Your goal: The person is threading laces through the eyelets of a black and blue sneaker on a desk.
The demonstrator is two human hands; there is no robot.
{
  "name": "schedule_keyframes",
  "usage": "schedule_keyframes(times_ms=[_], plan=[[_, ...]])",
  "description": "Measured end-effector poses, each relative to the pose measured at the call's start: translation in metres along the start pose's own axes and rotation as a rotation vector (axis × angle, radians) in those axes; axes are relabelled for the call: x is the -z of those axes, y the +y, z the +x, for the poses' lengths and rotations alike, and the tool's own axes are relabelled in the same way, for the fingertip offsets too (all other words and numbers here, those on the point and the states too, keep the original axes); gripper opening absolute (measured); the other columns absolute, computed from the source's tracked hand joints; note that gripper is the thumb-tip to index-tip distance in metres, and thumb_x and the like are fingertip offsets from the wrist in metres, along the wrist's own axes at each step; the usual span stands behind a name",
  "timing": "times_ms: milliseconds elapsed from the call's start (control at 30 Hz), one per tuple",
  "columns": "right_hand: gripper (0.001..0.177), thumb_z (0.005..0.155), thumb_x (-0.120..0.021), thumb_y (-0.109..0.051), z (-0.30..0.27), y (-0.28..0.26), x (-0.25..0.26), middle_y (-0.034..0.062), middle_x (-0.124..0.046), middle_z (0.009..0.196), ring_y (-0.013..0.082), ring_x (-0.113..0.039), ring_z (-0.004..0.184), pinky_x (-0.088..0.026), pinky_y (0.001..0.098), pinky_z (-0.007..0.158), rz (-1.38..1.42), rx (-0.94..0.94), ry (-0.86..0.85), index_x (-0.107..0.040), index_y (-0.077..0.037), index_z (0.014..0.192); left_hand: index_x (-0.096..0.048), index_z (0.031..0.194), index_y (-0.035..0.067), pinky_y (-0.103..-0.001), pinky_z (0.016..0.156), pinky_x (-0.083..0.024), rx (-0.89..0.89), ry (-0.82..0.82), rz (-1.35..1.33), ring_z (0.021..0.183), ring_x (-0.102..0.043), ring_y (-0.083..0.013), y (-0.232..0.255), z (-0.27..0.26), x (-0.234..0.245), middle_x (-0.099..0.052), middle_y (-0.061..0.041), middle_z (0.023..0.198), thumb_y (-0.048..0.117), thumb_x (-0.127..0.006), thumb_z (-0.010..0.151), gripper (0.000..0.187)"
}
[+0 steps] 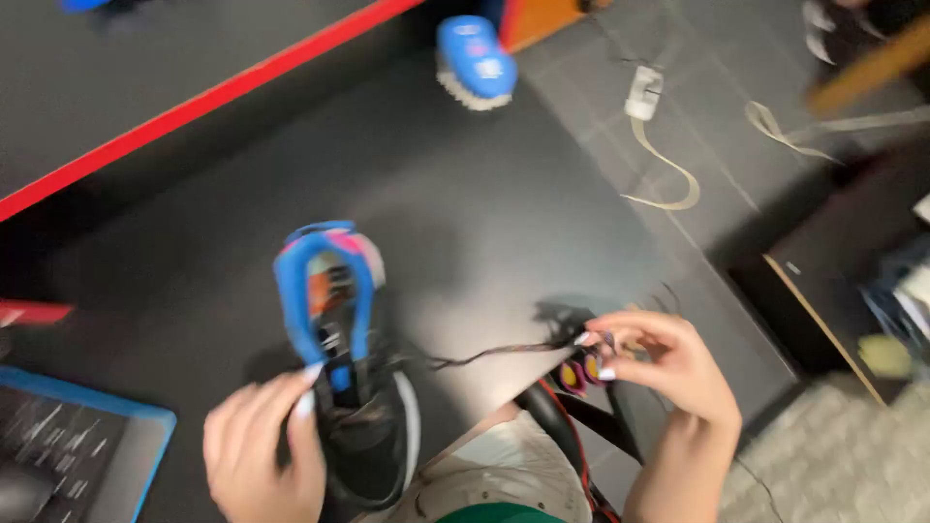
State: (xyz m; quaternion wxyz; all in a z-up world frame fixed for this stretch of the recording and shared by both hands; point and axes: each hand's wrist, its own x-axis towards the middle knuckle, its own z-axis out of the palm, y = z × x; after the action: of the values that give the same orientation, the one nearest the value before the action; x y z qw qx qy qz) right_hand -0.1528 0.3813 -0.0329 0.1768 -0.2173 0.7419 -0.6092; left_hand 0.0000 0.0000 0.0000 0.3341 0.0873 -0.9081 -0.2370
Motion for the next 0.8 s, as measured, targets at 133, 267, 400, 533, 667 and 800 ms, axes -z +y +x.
schedule_keyframes(times_ms=[133, 267, 400, 533, 667, 800], plan=[[0.058, 0.081, -0.079, 0.001, 0.018, -0.018, -0.031, 0.0177, -0.083, 0.113, 0.0139, -0.078, 0.086, -0.068, 0.0237, 0.062, 0.06, 0.008, -0.132, -0.064, -0.003, 0.136, -0.071, 0.125, 0.009, -0.047, 0.111, -0.045, -0.115, -0.2, 0.105, 0.125, -0.061, -0.0337, -0.011, 0.033, 0.01, -0.069, -0.008, 0.129, 0.013, -0.053, 0.106, 0.027], [0.059, 0.094, -0.066, -0.003, 0.032, -0.033, -0.053, 0.0036, -0.089, 0.11, 0.0187, -0.07, 0.131, -0.049, 0.0217, 0.049, -0.049, 0.081, -0.319, -0.052, -0.011, 0.151, -0.062, 0.132, 0.0, -0.06, 0.122, -0.038, -0.236, -0.343, -0.087, 0.144, -0.049, -0.0406, -0.006, 0.061, 0.01, -0.06, -0.014, 0.14, 0.001, -0.042, 0.103, 0.035], [0.055, 0.1, -0.057, 0.0, 0.036, -0.051, -0.083, 0.0061, -0.086, 0.119, 0.0284, -0.056, 0.147, -0.048, 0.0248, 0.057, 0.023, 0.094, -0.461, -0.046, -0.007, 0.153, -0.063, 0.127, -0.002, -0.055, 0.123, -0.036, -0.243, -0.401, -0.03, 0.137, -0.056, -0.0345, -0.013, 0.071, 0.001, -0.064, -0.014, 0.135, 0.0, -0.052, 0.094, 0.035], [0.046, 0.095, -0.064, -0.001, 0.038, -0.048, -0.106, 0.0097, -0.08, 0.126, 0.0228, -0.078, 0.115, -0.066, 0.0326, 0.092, -0.033, 0.14, -0.293, -0.061, -0.005, 0.141, -0.06, 0.114, -0.004, -0.059, 0.126, -0.031, -0.314, -0.475, 0.045, 0.12, -0.06, -0.0355, -0.018, 0.076, -0.005, -0.063, -0.015, 0.106, 0.002, -0.063, 0.083, 0.033], [0.019, 0.091, -0.067, -0.004, 0.039, -0.051, -0.122, 0.0013, -0.085, 0.103, 0.0114, -0.083, 0.087, -0.066, 0.0225, 0.077, -0.244, 0.17, -0.103, -0.079, -0.012, 0.104, -0.054, 0.083, 0.001, -0.056, 0.127, -0.032, -0.277, -0.569, -0.076, 0.059, -0.047, -0.0258, -0.012, 0.083, -0.002, -0.044, -0.005, 0.07, 0.004, -0.071, 0.093, 0.019], [0.014, 0.089, -0.07, -0.003, 0.041, -0.055, -0.133, 0.0027, -0.083, 0.091, 0.0153, -0.08, 0.083, -0.063, 0.0247, 0.073, -0.245, 0.257, -0.122, -0.081, -0.01, 0.095, -0.053, 0.091, 0.007, -0.042, 0.101, -0.048, -0.264, -0.667, -0.087, 0.072, -0.052, -0.0268, -0.006, 0.077, 0.008, -0.051, -0.007, 0.087, 0.001, -0.06, 0.098, 0.012]])
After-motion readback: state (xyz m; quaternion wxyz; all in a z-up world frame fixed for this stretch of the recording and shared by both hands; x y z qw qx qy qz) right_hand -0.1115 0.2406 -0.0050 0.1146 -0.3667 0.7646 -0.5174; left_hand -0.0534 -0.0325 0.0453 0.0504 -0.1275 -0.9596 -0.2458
